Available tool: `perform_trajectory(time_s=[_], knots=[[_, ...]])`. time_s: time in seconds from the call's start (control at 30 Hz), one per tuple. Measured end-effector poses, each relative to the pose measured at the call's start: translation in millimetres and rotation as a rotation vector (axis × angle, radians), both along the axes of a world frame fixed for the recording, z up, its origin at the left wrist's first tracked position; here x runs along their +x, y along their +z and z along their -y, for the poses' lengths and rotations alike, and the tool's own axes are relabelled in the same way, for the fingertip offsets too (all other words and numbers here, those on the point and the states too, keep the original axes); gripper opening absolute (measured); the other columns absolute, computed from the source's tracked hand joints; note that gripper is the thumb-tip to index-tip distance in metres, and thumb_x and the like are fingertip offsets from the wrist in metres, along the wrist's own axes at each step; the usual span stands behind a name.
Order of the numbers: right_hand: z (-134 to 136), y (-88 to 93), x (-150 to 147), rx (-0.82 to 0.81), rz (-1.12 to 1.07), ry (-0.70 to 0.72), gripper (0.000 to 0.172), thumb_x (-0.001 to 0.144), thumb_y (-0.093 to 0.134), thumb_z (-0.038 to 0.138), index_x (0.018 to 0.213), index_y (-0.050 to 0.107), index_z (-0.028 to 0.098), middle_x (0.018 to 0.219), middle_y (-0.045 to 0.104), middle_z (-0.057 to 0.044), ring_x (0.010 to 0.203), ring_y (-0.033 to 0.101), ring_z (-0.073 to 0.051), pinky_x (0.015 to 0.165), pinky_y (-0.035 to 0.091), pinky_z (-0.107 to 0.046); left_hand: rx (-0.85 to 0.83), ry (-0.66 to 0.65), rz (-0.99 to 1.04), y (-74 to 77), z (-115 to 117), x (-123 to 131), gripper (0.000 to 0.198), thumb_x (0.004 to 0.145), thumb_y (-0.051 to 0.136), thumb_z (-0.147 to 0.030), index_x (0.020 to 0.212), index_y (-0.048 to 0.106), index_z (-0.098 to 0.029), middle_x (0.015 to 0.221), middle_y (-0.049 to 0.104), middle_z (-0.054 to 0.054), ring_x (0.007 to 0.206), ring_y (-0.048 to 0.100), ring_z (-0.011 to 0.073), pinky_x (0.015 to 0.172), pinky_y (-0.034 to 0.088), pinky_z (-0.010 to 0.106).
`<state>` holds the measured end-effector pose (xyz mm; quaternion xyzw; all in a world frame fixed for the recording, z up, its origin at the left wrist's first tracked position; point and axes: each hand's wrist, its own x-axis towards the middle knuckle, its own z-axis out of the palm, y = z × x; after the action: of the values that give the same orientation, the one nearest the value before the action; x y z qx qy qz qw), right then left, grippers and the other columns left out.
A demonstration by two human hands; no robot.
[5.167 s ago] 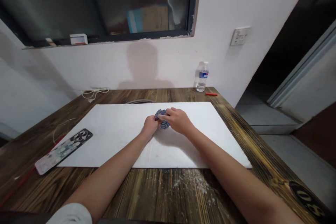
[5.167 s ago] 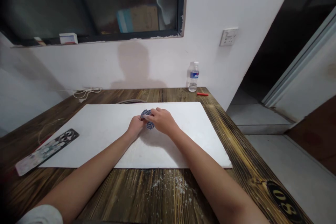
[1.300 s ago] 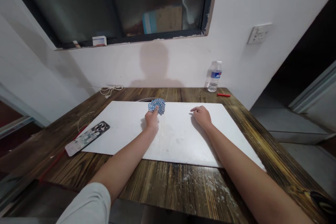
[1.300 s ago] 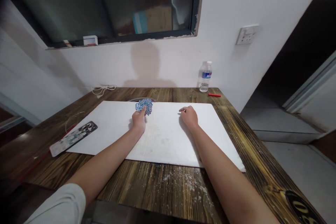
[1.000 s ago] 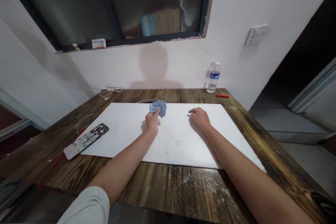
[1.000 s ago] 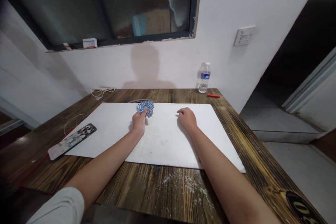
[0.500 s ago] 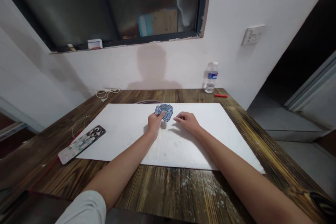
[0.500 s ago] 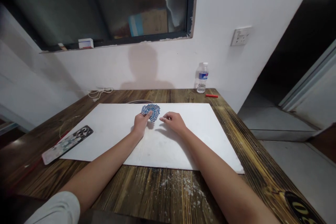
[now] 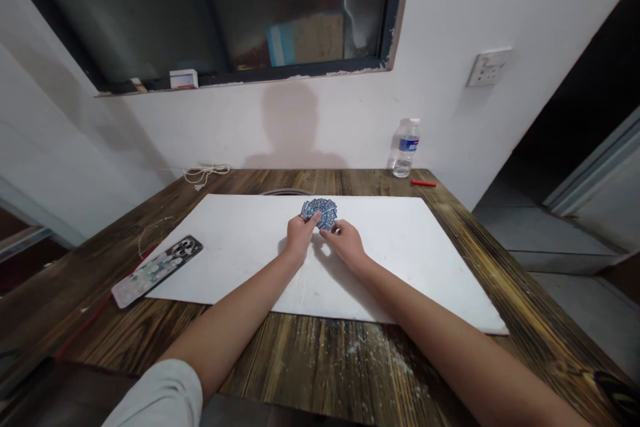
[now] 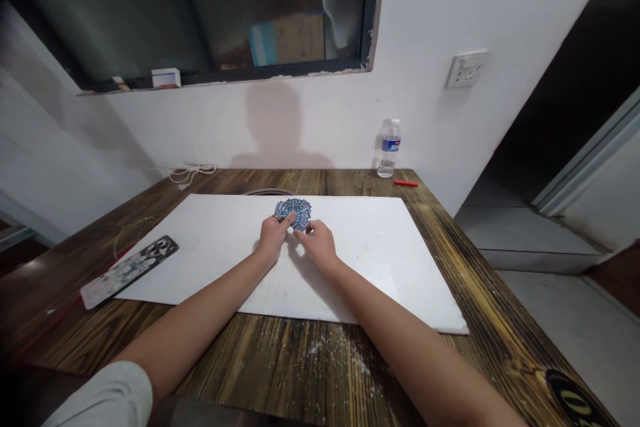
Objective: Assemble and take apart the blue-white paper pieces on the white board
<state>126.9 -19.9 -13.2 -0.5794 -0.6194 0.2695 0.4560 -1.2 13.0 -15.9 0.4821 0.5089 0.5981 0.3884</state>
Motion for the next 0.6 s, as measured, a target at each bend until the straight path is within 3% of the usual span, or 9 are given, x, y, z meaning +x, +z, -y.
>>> perform_trajectory(time_s=[0.3,0.6], knots=[[0.3,-2.1,0.9,-0.058,-0.007,0.053,0.019,0.071,0.062,0.038,0.064,0.062,0.021,0.067,0.062,-0.002,0.066,0.055,-0.018,0.062,0.039,-0.03,-0.013,0.032,0.023,-7.9,-6.5,-3.2,0.046,0.063,0.076,-0.053,0.08,0.074,-0.011,0.076,0.073,0.008,0.069,0.064,0.0185,0.066,0.048,0.027],[-1.9,1.4,6.2,-0.108,0.027,0.24,0.019,0.076,0.062,0.036,0.072,0.071,0.019,0.068,0.067,0.0,0.067,0.057,-0.016,0.061,0.036,-0.026,-0.026,0.039,0.085,-8.2,-8.2,-4.3,0.05,0.06,0.078,-0.056,0.079,0.072,-0.01,0.074,0.072,0.007,0.065,0.063,0.017,0.062,0.048,0.026]])
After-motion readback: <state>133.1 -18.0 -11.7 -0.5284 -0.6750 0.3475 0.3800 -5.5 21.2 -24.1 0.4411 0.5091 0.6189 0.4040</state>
